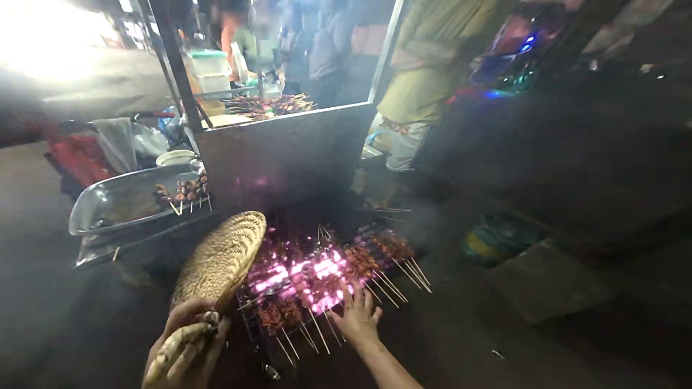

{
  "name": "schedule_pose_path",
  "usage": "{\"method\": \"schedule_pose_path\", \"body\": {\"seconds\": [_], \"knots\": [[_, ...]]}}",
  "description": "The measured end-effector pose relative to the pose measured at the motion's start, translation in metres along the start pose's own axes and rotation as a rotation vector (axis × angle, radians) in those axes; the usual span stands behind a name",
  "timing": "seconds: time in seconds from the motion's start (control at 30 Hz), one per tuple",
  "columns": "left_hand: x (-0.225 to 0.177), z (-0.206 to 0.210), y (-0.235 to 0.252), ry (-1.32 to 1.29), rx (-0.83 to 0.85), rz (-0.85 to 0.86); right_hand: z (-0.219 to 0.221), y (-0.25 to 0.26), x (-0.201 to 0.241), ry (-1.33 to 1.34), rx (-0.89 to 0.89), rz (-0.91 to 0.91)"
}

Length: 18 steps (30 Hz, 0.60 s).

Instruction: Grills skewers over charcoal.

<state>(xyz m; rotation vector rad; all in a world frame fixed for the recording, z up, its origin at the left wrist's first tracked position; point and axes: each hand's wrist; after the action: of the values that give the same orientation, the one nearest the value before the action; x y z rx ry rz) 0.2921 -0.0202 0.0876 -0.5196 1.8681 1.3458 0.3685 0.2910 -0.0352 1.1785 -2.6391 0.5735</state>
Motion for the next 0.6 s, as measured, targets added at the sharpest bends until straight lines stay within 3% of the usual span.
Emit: {"method": "schedule_pose_path", "body": {"seconds": [0.13, 0.17, 0.23, 0.3, 0.37, 0.47, 0.53, 0.6], "knots": [[-0.017, -0.013, 0.01, -0.293, 0.15, -0.093, 0.013, -0.015, 0.004, 0.067, -0.052, -0.072], [-0.011, -0.019, 0.013, -0.253, 0.16, -0.045, 0.022, -0.015, 0.0, 0.109, -0.118, -0.098], [0.008, -0.029, 0.014, -0.047, 0.1, 0.085, 0.011, -0.013, 0.004, 0.007, -0.005, -0.017], [0.01, -0.031, 0.01, 0.124, 0.009, 0.092, 0.01, -0.011, 0.005, -0.013, -0.002, 0.009], [-0.001, -0.026, 0.009, 0.055, 0.012, 0.038, 0.01, -0.011, 0.009, -0.013, -0.006, 0.018], [-0.014, -0.023, 0.012, -0.226, 0.169, -0.035, 0.014, -0.023, 0.015, 0.059, 0.0, 0.0], [0.0, -0.022, 0.012, -0.183, 0.165, 0.048, 0.02, -0.033, 0.015, 0.183, 0.004, -0.045], [0.016, -0.023, 0.007, -0.024, 0.101, 0.135, 0.02, -0.028, 0.024, -0.009, 0.048, -0.024]]}}
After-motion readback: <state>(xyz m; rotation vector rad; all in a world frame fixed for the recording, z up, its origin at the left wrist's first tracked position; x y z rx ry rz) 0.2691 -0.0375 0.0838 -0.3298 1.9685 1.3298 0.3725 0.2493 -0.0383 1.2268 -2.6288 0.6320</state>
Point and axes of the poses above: each hand's wrist, its own y-axis towards the middle knuckle, its own z-axis out of the palm, x = y × z, and after that the axes turned 2 degrees about x, right-handed
